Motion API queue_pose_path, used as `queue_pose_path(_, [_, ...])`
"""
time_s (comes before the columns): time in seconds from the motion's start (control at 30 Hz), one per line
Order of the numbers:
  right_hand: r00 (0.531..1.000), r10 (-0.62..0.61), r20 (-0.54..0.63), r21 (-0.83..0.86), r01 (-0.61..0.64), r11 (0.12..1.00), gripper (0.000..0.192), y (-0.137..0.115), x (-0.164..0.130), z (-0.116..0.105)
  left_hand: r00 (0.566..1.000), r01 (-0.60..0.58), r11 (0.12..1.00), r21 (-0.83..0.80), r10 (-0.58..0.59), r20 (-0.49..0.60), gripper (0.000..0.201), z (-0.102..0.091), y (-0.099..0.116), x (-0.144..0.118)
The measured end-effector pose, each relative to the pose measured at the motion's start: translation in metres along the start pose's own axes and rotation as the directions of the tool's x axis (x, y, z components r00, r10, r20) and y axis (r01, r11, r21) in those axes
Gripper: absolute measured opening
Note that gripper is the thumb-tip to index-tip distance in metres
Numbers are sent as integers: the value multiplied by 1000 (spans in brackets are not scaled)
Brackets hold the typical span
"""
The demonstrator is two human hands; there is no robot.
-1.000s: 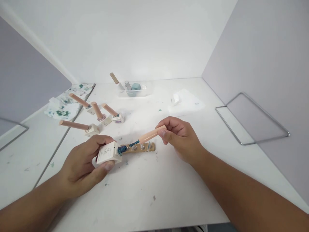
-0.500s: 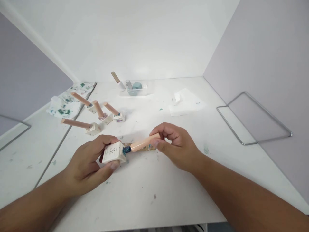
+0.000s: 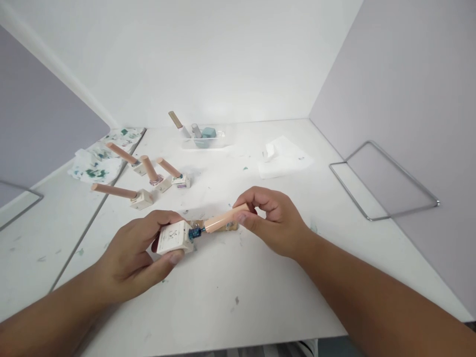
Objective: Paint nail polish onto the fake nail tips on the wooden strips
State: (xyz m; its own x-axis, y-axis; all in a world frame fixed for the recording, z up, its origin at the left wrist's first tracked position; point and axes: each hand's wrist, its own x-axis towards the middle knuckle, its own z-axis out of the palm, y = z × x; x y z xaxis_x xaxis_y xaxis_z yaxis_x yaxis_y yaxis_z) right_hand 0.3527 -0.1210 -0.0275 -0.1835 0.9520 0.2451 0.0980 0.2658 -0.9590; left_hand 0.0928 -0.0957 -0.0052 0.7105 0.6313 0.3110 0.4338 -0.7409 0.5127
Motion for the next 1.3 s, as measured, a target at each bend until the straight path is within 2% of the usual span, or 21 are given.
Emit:
queue_pose_path(0.23, [995,31,-91,-6,-31,999,8,6,8,-15,1000,16,999,29,-16,5,18,-2,-2,0])
queue_pose_path(0.37, [997,0,-72,-139,-10,990,8,6,12,-20,1000,13,999,47,-13,7,18,-2,-4,-1])
queue_pose_path(0.47, [997,-68,-41,-242,56,969,9,7,14,-21,1000,4,998,60,-4,5,18,-3,-5,-1])
queue_pose_path(0.6, [992,-124,8,-288,121,950,10,7,15,-22,1000,-10,997,82,10,-2,17,-3,-6,-1])
queue_pose_path(0.8, [993,-113,-18,-331,101,938,12,5,15,-21,998,64,995,83,-63,-8,18,-2,-3,-2])
queue_pose_path(0.93, [989,-125,-77,-346,91,934,12,1,15,-22,998,56,996,70,-55,-11,17,-2,-2,-2])
queue_pose_path(1.13, [991,-136,8,-338,131,932,9,2,15,-22,999,34,999,37,-33,-28,18,-3,-5,-2])
queue_pose_path(1.3, [992,-118,-52,-434,84,897,9,2,16,-20,996,14,999,-33,-17,-84,26,-1,-7,-6])
